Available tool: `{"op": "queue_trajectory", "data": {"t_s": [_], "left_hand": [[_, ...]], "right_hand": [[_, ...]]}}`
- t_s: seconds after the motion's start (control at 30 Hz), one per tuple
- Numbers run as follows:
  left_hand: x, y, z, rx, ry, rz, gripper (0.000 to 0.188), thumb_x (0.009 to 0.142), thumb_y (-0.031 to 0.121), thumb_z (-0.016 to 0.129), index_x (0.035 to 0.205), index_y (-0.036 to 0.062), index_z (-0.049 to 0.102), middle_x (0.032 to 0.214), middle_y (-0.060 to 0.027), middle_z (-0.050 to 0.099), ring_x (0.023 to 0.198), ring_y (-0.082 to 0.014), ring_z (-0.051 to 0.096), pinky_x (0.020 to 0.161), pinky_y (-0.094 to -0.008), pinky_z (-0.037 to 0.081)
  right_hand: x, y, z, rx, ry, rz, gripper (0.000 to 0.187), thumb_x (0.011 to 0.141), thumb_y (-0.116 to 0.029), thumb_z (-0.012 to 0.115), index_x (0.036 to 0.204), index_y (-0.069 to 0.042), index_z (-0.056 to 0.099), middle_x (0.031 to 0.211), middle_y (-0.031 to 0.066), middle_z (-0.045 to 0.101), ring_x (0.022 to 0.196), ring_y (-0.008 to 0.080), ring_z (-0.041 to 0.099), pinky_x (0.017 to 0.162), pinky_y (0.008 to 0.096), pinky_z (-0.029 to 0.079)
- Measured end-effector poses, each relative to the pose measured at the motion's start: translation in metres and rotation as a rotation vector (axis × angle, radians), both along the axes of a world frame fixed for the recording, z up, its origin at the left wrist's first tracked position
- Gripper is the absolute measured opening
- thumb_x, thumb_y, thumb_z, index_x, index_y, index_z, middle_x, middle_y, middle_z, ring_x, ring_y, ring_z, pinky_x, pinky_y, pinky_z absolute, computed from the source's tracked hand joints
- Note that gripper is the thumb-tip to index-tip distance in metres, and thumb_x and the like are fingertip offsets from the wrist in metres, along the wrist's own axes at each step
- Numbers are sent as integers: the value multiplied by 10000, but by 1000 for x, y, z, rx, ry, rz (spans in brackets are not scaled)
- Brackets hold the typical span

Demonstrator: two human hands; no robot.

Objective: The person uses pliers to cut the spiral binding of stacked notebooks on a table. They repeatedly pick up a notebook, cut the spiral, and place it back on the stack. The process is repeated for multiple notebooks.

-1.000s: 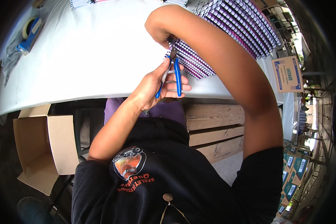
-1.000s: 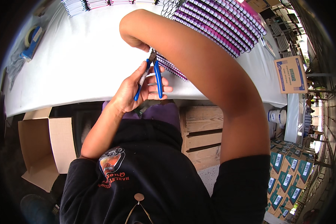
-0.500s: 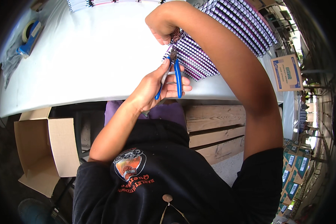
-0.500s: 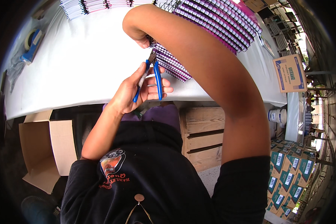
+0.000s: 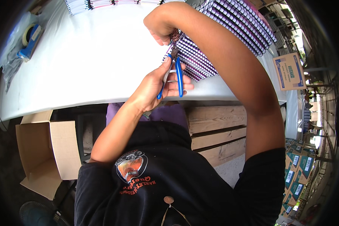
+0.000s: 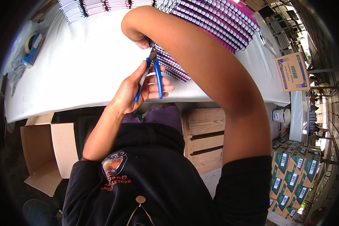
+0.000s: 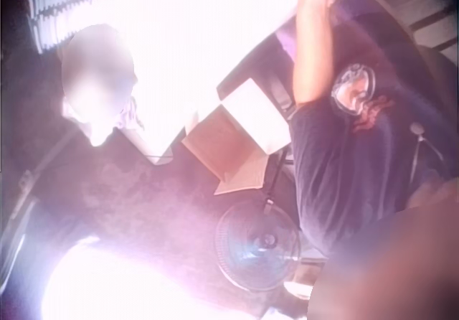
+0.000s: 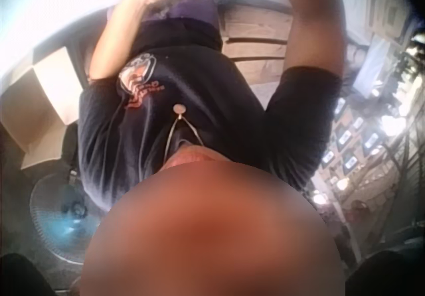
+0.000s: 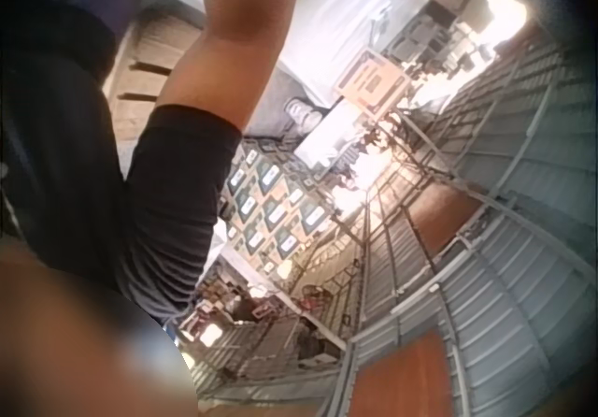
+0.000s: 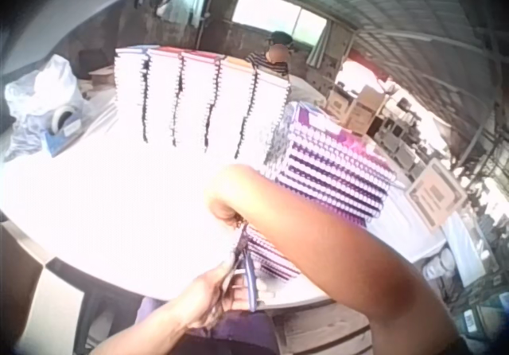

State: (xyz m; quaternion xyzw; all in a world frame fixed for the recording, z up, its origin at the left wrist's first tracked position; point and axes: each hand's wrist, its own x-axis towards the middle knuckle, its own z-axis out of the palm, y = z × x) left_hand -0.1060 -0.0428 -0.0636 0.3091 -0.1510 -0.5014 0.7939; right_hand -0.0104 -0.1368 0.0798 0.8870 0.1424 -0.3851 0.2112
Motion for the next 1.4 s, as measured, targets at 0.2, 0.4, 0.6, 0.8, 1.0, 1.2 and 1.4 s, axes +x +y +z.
{"op": "queue_trajectory", "data": {"t_s": [0.2, 0.4, 0.6, 0.8, 1.0, 1.2, 1.4], "left_hand": [[-6, 10, 7, 156, -69, -55, 565, 977, 501, 253, 1226, 28, 437, 878, -142, 602, 754, -241, 644, 669, -370, 555], [-6, 2, 19, 93, 32, 10, 545, 983, 483, 243, 1225, 33, 434, 871, -129, 596, 783, -248, 643, 718, -374, 554], [-7, 2, 26, 72, 89, -26, 503, 983, 480, 262, 1125, 42, 464, 765, -89, 521, 608, -176, 541, 569, -327, 525], [-10, -1, 30, 24, 137, 34, 486, 985, 477, 256, 1097, 49, 458, 716, -73, 478, 563, -155, 478, 496, -293, 462], [-10, 1, 24, 30, 77, 23, 529, 979, 493, 248, 1179, 46, 447, 841, -128, 575, 771, -245, 618, 685, -338, 530], [3, -4, 15, -167, 74, -98, 552, 971, 505, 267, 1228, 45, 431, 940, -157, 612, 919, -301, 645, 769, -377, 537], [-8, 0, 23, -7, -41, -51, 544, 983, 474, 244, 1237, 28, 422, 975, -170, 602, 902, -285, 645, 747, -391, 548]], "right_hand": [[1, -2, -3, -79, -135, -65, 260, 719, -17, 691, 973, -68, 716, 1044, 105, 672, 893, 246, 643, 757, 375, 512], [19, -5, -20, -137, 238, -454, 256, 789, -197, 598, 960, -15, 657, 1020, 177, 645, 891, 301, 601, 832, 434, 449], [26, -8, 2, -299, 305, -434, 283, 779, -177, 603, 990, 6, 645, 1081, 185, 632, 960, 319, 587, 889, 432, 434], [22, -6, 11, -265, 329, -498, 282, 791, -158, 605, 1010, 16, 643, 1093, 182, 630, 954, 317, 594, 884, 430, 440], [23, -12, 10, -192, 282, -409, 273, 805, -159, 612, 1005, 23, 649, 1088, 172, 635, 944, 297, 599, 881, 421, 444], [25, -10, 3, -231, 281, -474, 263, 822, -154, 602, 1004, 30, 649, 1075, 172, 641, 924, 293, 605, 874, 415, 450], [28, -12, 9, -230, 308, -401, 283, 835, -157, 592, 1035, 37, 644, 1097, 166, 638, 946, 295, 605, 895, 404, 442]]}}
